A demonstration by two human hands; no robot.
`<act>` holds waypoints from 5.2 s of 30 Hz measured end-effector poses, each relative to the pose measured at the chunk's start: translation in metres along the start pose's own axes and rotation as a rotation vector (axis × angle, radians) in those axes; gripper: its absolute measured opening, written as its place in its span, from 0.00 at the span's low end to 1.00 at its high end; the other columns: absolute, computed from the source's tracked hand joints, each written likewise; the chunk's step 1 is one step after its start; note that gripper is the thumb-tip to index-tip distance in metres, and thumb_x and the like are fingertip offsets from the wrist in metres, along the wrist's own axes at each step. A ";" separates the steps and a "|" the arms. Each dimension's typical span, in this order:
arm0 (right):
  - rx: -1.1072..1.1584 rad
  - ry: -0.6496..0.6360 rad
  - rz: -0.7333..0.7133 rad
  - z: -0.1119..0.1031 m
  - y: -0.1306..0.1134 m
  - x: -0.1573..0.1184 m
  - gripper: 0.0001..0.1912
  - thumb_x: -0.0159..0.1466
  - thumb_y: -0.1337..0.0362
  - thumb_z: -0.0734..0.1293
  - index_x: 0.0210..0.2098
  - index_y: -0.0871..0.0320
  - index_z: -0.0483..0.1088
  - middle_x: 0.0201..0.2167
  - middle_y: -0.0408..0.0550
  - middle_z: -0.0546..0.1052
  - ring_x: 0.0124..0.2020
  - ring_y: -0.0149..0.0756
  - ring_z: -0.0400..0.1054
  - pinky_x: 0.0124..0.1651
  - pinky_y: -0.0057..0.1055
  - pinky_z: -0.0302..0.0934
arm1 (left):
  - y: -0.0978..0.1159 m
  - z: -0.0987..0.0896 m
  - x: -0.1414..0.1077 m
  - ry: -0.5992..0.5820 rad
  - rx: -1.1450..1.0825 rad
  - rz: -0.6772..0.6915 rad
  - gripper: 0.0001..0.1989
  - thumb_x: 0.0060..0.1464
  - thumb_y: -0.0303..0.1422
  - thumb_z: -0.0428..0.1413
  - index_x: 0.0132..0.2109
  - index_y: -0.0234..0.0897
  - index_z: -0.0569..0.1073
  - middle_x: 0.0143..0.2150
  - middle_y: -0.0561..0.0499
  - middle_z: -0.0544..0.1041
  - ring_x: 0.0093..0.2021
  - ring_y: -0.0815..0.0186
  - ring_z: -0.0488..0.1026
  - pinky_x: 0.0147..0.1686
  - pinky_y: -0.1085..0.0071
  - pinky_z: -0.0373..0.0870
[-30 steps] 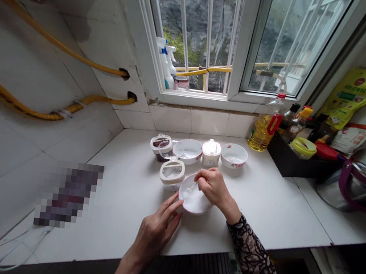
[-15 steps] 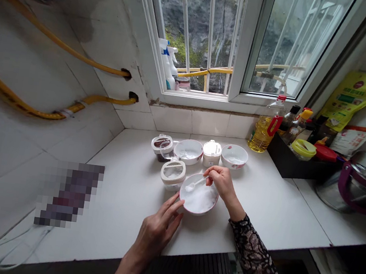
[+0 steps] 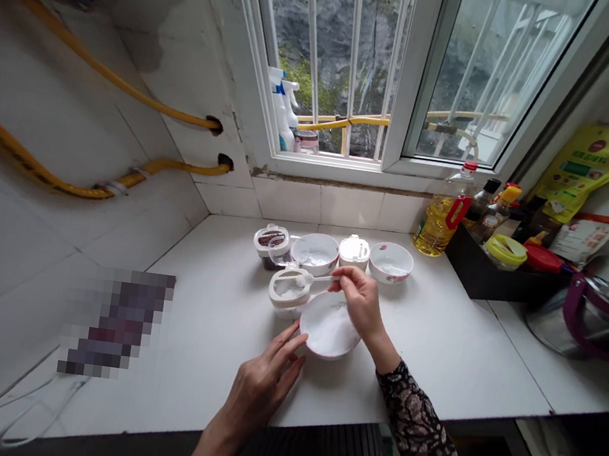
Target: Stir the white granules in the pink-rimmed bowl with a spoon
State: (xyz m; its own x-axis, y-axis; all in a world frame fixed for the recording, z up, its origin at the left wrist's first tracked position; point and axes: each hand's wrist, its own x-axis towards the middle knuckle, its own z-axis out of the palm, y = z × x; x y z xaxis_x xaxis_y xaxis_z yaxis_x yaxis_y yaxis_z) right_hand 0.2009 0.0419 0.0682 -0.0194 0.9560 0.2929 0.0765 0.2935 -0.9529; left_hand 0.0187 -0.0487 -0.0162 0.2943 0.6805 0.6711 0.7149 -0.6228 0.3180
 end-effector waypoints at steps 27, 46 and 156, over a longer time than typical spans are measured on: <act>-0.456 -0.217 -0.219 -0.005 0.005 -0.011 0.12 0.54 0.70 0.58 0.19 0.56 0.70 0.13 0.42 0.70 0.25 0.35 0.65 0.39 0.32 0.60 | -0.001 0.000 0.000 -0.009 -0.020 -0.001 0.16 0.67 0.27 0.47 0.59 0.37 0.66 0.61 0.38 0.72 0.40 0.64 0.81 0.30 0.76 0.78; -0.038 -0.087 0.158 -0.019 0.006 0.002 0.08 0.50 0.62 0.63 0.22 0.58 0.72 0.12 0.39 0.66 0.17 0.28 0.58 0.23 0.27 0.51 | 0.003 0.001 0.004 0.020 0.036 0.014 0.15 0.67 0.28 0.46 0.58 0.36 0.66 0.59 0.36 0.73 0.50 0.58 0.79 0.36 0.71 0.80; -0.499 -0.103 -0.323 -0.023 0.004 -0.009 0.08 0.57 0.70 0.60 0.26 0.56 0.69 0.21 0.43 0.70 0.26 0.34 0.62 0.31 0.30 0.57 | 0.000 0.000 0.004 0.042 0.027 0.020 0.16 0.65 0.25 0.46 0.58 0.36 0.66 0.58 0.37 0.74 0.45 0.62 0.81 0.33 0.75 0.79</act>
State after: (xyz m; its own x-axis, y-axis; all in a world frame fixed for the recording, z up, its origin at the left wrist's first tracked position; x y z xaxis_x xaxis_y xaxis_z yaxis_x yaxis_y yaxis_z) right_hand 0.2242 0.0338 0.0638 -0.2139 0.8216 0.5285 0.5086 0.5555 -0.6578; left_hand 0.0200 -0.0458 -0.0135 0.2818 0.6510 0.7048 0.7261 -0.6249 0.2869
